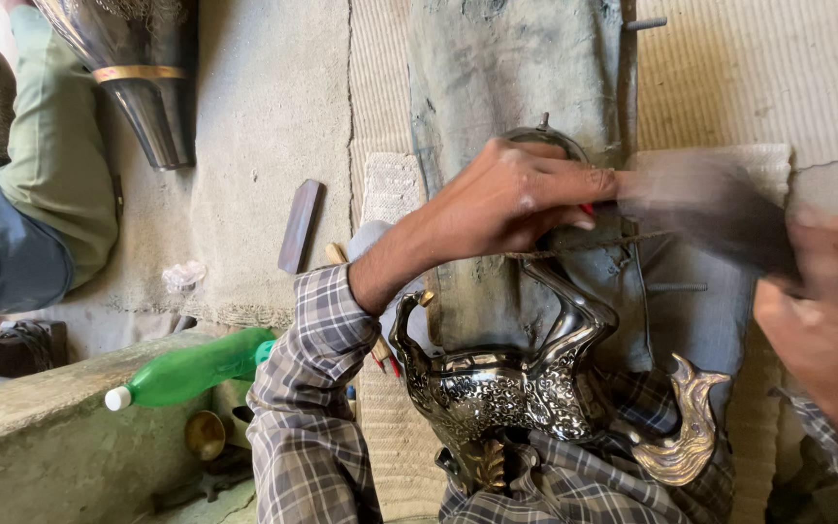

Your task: The person holds a silver-colored metal object with a bird-shaped handle and repeatedly strikes a chisel against its surface using a hammer. The person rotates the object to access different areas and continues hammering the chisel to create or refine engraved patterns.

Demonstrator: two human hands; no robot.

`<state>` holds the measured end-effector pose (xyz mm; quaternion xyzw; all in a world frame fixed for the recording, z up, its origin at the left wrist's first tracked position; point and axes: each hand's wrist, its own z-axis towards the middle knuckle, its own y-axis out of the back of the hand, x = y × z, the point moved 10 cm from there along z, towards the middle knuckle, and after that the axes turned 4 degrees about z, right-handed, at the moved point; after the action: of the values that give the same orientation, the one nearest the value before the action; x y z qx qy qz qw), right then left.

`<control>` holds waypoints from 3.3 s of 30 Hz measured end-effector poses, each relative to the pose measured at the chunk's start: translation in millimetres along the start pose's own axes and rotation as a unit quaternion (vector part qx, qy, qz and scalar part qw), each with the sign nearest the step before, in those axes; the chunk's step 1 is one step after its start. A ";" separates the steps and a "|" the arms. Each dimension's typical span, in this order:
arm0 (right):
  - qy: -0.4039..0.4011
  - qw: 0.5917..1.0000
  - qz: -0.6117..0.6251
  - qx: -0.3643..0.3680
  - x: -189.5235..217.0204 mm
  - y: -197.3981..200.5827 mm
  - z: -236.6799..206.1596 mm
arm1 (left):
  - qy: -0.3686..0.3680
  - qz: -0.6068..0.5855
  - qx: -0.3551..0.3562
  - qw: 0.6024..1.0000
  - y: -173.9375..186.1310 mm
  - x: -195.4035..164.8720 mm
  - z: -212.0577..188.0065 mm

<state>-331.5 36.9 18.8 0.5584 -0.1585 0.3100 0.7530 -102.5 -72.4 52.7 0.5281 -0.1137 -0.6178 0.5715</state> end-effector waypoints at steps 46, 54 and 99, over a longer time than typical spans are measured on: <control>0.175 0.985 0.000 -0.005 -37.0 64.3 -29.7 | 0.118 0.294 -0.180 0.931 -68.2 -51.4 -4.3; 0.206 0.972 -0.116 0.013 -23.4 55.3 -21.1 | 0.111 0.291 -0.156 0.937 -80.6 -34.1 -21.5; 0.169 0.982 0.045 -0.075 -35.5 47.2 12.3 | 0.097 0.286 -0.204 0.931 -67.4 -37.9 -19.3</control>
<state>-387.5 23.8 37.0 0.4319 -0.0767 0.4206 0.7942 -134.8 -10.6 14.3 0.4021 -0.0752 -0.3839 0.8278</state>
